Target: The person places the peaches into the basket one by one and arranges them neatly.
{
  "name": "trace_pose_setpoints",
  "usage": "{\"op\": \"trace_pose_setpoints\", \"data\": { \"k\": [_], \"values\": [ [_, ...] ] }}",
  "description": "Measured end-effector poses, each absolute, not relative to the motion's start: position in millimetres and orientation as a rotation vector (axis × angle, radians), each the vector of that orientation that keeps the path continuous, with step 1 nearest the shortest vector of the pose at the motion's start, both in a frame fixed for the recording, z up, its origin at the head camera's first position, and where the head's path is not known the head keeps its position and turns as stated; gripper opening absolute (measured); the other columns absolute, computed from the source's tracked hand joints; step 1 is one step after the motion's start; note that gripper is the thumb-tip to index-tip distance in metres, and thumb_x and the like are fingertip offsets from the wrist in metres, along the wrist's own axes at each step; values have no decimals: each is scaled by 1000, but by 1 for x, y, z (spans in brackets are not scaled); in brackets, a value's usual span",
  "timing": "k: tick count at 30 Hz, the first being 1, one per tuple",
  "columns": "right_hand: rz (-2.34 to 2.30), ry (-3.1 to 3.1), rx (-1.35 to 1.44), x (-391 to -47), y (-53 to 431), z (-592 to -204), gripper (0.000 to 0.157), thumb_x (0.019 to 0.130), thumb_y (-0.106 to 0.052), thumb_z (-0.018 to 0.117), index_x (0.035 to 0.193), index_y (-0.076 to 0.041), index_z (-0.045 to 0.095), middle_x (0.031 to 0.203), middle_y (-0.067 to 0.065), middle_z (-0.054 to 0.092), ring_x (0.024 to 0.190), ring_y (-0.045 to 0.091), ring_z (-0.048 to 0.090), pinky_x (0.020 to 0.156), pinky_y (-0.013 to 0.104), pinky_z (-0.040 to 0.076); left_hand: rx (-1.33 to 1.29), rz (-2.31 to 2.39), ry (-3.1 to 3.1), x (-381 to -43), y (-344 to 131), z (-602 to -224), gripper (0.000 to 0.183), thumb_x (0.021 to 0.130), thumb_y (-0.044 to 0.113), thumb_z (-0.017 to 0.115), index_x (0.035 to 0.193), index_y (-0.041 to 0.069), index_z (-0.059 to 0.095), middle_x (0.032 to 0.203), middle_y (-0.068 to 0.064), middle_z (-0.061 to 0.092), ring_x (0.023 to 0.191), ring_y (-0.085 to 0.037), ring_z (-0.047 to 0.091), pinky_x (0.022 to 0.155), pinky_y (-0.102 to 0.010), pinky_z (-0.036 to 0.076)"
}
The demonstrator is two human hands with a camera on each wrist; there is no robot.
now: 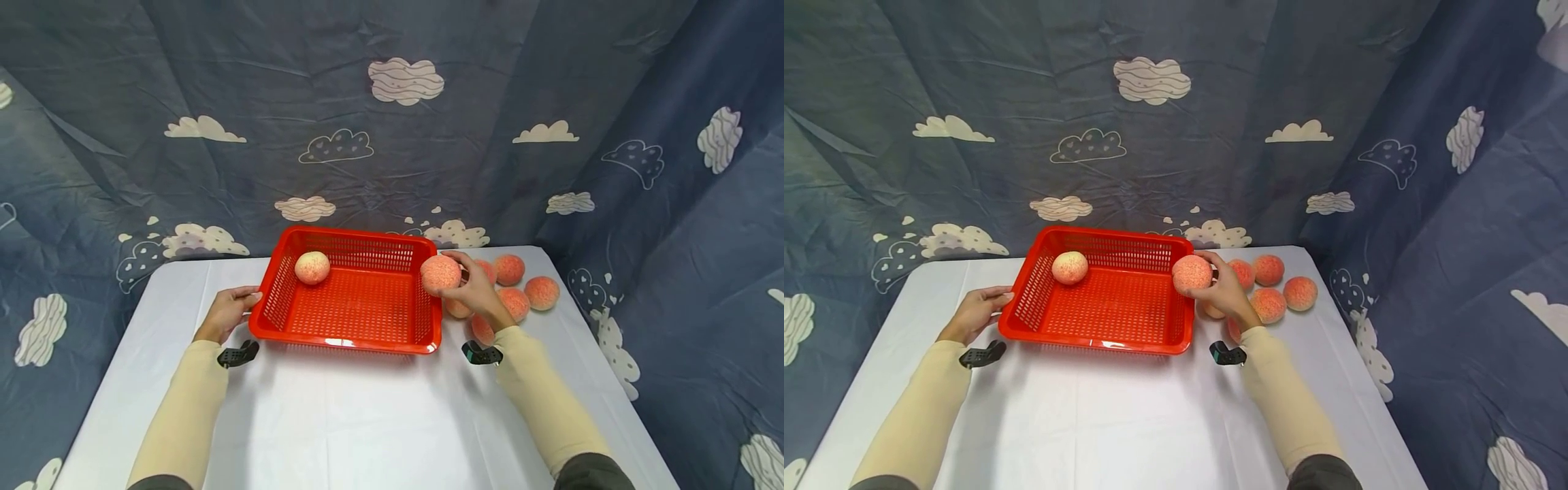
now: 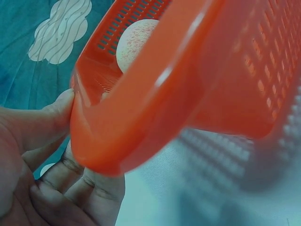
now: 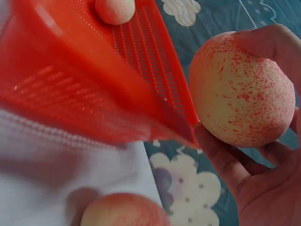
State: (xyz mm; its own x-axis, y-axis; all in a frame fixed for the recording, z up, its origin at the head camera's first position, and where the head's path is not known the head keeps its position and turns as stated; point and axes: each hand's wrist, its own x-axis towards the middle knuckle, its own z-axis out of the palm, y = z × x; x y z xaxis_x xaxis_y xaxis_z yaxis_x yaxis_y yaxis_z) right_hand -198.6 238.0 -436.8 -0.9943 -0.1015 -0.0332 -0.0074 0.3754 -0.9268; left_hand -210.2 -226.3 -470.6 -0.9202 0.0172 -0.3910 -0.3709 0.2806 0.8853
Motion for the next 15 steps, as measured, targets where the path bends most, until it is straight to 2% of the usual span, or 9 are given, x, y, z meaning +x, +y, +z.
{"op": "trace_pose_setpoints", "data": {
  "k": [6,15],
  "values": [
    [-1682,2548,-188,-221,216,-434,77,73,-5,82,139,-9,42,137,13,45,117,34,51,98,49,45,-321,1701,2216,-210,-226,-469,47,101,18,52,141,-5,43,132,-23,52,85,-6,60,76,-22,54],
    [-1546,2595,-251,-252,181,-432,76,72,-7,82,137,-12,44,133,12,50,112,33,54,94,49,47,-315,1702,2222,-210,-226,-470,46,101,17,51,141,-6,43,131,-24,52,83,-5,60,77,-24,54]
  ]
}}
